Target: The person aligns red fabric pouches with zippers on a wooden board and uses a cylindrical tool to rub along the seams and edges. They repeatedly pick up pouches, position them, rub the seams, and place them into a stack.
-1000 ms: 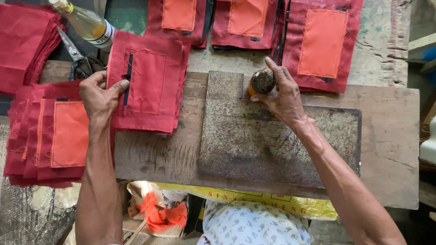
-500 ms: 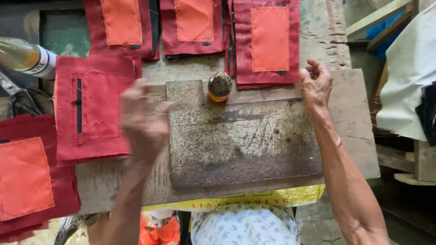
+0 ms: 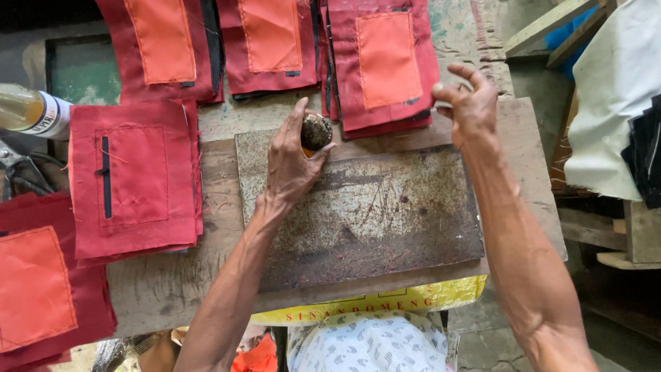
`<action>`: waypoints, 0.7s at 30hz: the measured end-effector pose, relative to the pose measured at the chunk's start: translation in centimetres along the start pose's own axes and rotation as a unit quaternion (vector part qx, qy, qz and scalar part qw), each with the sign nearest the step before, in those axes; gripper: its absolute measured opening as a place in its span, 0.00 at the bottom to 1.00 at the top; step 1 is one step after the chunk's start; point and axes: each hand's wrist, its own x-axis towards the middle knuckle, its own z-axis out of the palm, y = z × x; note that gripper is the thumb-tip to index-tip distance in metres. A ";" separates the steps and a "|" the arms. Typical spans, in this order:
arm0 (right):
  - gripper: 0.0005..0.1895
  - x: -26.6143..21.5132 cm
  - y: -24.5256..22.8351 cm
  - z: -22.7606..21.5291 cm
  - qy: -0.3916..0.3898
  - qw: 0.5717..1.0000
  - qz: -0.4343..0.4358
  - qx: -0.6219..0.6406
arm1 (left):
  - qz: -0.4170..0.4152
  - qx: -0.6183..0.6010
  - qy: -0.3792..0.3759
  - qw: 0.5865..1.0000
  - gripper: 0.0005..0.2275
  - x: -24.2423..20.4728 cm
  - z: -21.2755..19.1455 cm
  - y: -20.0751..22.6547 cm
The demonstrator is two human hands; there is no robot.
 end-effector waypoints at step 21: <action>0.30 -0.6 -0.2 0.9 0.040 0.987 -0.018 0.154 | -0.018 -0.005 -0.016 1.000 0.42 0.3 -0.7 1.1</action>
